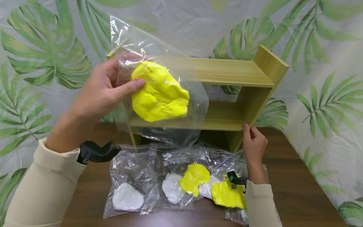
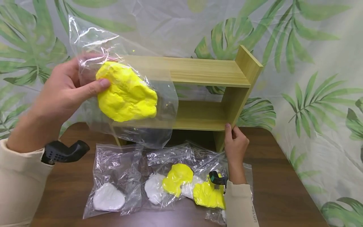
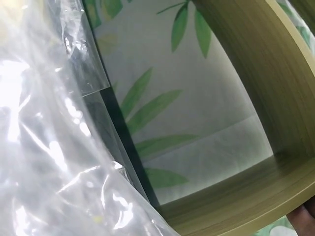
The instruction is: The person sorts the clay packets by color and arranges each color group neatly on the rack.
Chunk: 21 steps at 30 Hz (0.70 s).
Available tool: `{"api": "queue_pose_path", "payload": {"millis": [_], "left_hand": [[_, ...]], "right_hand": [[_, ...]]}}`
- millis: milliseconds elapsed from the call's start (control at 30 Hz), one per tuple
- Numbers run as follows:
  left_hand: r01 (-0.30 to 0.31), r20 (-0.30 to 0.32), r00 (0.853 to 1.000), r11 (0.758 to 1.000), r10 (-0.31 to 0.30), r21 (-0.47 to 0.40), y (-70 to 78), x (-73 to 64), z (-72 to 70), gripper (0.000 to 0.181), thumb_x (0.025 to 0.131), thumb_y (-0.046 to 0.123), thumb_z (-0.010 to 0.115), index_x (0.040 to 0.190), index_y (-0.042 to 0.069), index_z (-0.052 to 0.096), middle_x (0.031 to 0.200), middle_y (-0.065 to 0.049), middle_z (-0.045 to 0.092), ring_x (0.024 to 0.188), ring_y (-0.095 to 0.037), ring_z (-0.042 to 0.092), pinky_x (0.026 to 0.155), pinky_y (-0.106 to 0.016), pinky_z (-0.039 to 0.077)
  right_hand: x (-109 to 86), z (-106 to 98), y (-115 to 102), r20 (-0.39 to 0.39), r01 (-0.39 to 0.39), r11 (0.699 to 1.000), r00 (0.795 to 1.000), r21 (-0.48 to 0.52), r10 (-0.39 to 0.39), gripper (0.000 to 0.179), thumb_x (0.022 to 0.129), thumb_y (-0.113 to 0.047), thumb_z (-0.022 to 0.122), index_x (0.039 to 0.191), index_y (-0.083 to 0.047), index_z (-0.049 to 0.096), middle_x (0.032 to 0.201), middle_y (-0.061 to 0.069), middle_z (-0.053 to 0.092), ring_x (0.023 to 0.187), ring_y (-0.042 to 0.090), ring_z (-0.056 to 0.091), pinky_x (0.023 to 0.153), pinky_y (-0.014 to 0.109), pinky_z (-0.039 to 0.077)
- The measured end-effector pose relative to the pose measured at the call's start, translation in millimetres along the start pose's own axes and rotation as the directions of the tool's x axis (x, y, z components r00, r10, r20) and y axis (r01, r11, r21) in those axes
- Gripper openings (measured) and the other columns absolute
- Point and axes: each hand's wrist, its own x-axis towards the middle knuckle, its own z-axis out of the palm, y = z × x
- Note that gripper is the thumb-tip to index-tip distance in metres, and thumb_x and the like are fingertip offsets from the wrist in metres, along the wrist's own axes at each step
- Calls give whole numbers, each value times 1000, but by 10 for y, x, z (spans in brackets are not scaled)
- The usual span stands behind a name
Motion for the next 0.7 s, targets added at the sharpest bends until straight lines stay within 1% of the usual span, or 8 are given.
{"api": "queue_pose_path", "payload": {"millis": [67,167,233,367,467,600,700], "left_hand": [[-26,0,1000,1000,26,-10,11,78,-32,38,92,3,63,129,6,54,108,-18,66,87,-27,69,72,-31,56],[-37,-13,999,999,37,-29,38,185,-71,40,91,4,64,130,5,53,113,-19,65,90,-27,68,73,-30,56],[-39,-31,999,999,37,-39,60,267,-92,41,91,4,64,130,4,53,113,-19,66,89,-27,69,71,-29,56],[-83,-41,996,994,80,-65,84,486,-147,42,90,0,63,130,2,52,112,-19,65,87,-27,68,68,-28,56],[-102,-80,992,991,96,-82,78,666,-191,42,90,1,64,130,4,51,113,-20,64,91,-28,67,71,-27,56],[-80,-162,985,993,65,-90,50,838,-238,47,90,5,65,134,11,49,117,-19,62,100,-30,64,79,-28,54],[-109,-178,979,991,94,-77,12,942,-258,51,91,7,63,139,15,47,120,-18,61,104,-30,62,84,-29,53]], "right_hand": [[-1,2,5,3,-2,1000,1000,4,2,44,93,-41,60,68,-6,65,53,-13,51,50,4,41,49,23,30],[-5,-5,21,7,-3,1000,1000,5,3,45,94,-41,59,66,-5,64,53,-11,51,50,4,42,50,23,30],[-3,-10,33,6,-1,1000,1000,6,1,45,94,-41,60,66,-6,63,54,-9,53,50,3,43,50,23,31],[-6,-22,34,-8,22,1000,1000,13,-22,48,94,-39,60,61,-4,58,51,-3,50,47,2,39,48,23,29],[-6,-29,26,-21,30,999,999,12,-29,48,94,-38,61,60,-4,56,50,-3,48,46,2,37,48,23,28],[1,-26,22,-14,17,1000,1000,1,-17,46,94,-39,60,62,-5,59,51,-7,49,48,2,39,49,23,29],[6,-21,24,-9,13,1000,1000,5,-13,47,94,-40,60,62,-5,59,52,-5,49,48,3,39,49,23,29]]}}
